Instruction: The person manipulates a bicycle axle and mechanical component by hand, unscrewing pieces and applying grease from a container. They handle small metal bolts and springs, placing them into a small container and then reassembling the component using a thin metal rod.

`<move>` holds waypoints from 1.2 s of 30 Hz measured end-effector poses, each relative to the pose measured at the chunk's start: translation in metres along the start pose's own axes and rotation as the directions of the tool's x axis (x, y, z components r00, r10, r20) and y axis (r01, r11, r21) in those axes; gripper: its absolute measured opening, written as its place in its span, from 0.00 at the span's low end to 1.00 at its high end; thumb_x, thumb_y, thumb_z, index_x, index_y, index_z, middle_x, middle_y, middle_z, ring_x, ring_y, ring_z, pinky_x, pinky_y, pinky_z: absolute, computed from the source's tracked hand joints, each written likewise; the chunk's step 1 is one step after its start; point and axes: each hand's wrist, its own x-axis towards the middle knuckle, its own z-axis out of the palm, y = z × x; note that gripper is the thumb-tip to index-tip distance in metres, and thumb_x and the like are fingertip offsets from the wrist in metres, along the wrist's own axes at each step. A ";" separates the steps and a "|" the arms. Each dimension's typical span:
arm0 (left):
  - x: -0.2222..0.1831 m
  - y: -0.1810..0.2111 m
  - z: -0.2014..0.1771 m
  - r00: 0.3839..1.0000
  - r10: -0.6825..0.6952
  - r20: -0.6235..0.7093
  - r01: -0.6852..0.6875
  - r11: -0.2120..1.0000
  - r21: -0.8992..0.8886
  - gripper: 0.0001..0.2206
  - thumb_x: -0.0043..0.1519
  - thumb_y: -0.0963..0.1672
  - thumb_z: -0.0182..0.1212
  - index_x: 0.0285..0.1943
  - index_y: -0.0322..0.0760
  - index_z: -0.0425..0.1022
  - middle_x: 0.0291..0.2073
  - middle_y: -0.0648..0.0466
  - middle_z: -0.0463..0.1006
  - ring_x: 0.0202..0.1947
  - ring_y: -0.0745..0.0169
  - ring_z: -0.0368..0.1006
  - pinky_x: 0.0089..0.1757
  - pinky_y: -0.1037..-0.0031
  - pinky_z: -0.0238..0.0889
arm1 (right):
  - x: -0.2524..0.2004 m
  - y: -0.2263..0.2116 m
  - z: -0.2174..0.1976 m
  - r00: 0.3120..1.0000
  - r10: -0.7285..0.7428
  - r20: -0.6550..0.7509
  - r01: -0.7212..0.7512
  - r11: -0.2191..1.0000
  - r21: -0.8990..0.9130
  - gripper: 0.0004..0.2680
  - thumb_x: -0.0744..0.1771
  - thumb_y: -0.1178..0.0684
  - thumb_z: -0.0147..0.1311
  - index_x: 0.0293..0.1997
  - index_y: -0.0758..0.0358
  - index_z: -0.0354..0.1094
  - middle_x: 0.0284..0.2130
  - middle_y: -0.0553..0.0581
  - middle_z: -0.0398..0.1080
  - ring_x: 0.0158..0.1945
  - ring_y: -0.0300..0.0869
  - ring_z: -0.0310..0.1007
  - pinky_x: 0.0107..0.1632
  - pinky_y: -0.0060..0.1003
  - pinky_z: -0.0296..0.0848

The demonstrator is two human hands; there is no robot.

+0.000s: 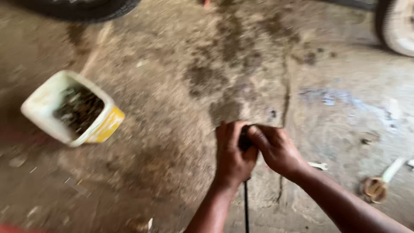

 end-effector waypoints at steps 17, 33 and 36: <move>-0.001 -0.047 0.031 1.000 -0.004 0.005 0.002 0.924 0.383 0.14 0.60 0.42 0.61 0.54 0.35 0.70 0.44 0.45 0.72 0.48 0.48 0.69 0.52 0.50 0.60 | 0.061 0.048 0.022 0.909 0.388 0.153 -0.415 0.882 0.226 0.19 0.70 0.40 0.43 0.54 0.69 0.69 0.45 0.66 0.78 0.48 0.49 0.80 0.56 0.46 0.79; -0.013 -0.038 0.018 0.991 0.027 0.132 -0.050 0.983 0.177 0.24 0.58 0.41 0.67 0.64 0.40 0.67 0.49 0.46 0.70 0.52 0.49 0.65 0.50 0.58 0.65 | 0.027 0.052 0.043 0.934 0.326 -0.149 -0.216 0.844 0.491 0.16 0.71 0.44 0.46 0.41 0.70 0.74 0.31 0.55 0.76 0.36 0.40 0.71 0.42 0.35 0.72; -0.009 -0.042 0.009 0.996 -0.022 0.090 0.001 0.974 0.227 0.25 0.56 0.40 0.67 0.64 0.39 0.66 0.49 0.45 0.70 0.51 0.48 0.64 0.50 0.55 0.63 | 0.035 0.034 0.044 0.924 0.383 -0.001 -0.319 0.772 0.550 0.16 0.70 0.44 0.47 0.46 0.70 0.74 0.36 0.56 0.78 0.41 0.39 0.74 0.47 0.35 0.73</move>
